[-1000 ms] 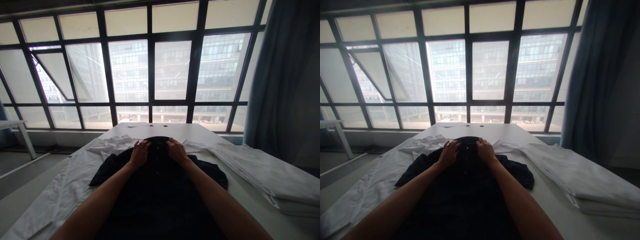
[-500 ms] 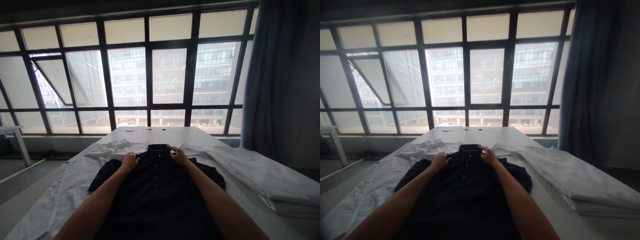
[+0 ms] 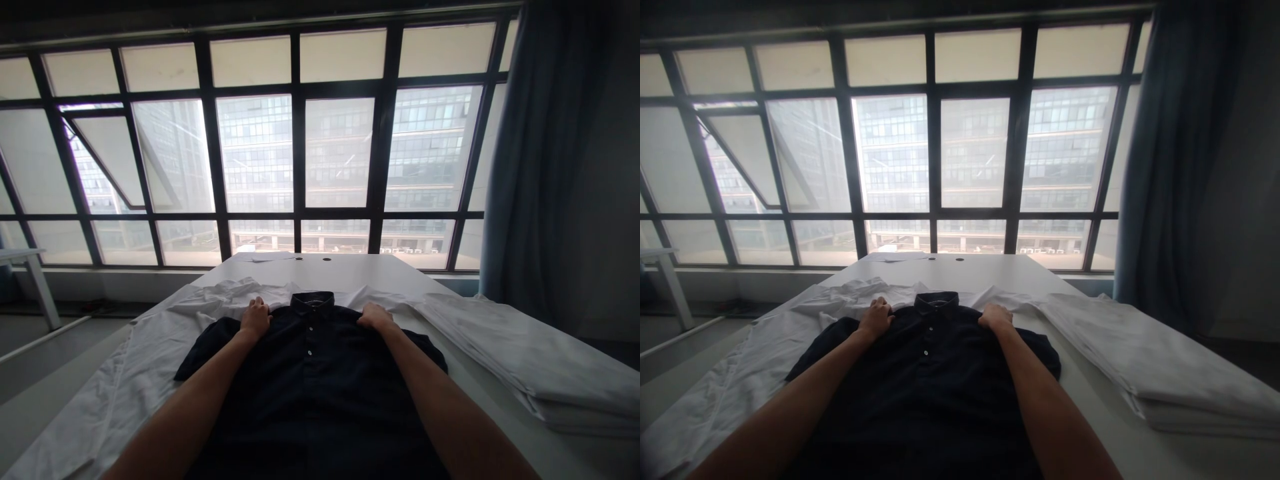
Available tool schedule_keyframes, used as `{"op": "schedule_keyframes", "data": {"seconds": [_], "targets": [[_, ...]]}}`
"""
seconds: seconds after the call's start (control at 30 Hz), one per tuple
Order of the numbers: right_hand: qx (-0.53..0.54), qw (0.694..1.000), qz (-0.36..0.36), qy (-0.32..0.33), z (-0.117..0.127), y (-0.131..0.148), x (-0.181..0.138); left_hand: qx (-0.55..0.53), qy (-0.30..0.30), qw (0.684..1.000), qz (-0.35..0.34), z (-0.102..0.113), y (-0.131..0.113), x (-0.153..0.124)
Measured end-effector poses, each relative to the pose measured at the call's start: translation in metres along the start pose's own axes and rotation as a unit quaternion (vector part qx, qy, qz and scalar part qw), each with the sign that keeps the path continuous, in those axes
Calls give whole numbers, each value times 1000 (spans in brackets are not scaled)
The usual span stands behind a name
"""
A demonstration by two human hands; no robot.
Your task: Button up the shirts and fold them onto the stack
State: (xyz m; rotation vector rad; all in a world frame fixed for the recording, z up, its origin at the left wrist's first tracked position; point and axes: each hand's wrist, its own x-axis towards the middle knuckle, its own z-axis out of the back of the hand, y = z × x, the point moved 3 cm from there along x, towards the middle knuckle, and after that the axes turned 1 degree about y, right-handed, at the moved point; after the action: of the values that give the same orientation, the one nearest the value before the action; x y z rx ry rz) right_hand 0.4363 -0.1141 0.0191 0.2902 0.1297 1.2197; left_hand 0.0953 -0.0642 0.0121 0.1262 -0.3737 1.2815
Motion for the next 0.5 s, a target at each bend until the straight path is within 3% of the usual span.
{"op": "schedule_keyframes", "data": {"seconds": [0.17,0.3,0.4,0.5], "targets": [[14,999,23,-34,15,1,-8,3,-63,998,17,17,4,4],[9,991,57,-123,38,9,-16,2,-100,994,32,40,14,16],[-16,976,83,-203,59,18,-14,-9,-140,990,23,61,17,35],[-31,967,80,-241,75,25,1,-6,-148,988,31,74,15,65]]}}
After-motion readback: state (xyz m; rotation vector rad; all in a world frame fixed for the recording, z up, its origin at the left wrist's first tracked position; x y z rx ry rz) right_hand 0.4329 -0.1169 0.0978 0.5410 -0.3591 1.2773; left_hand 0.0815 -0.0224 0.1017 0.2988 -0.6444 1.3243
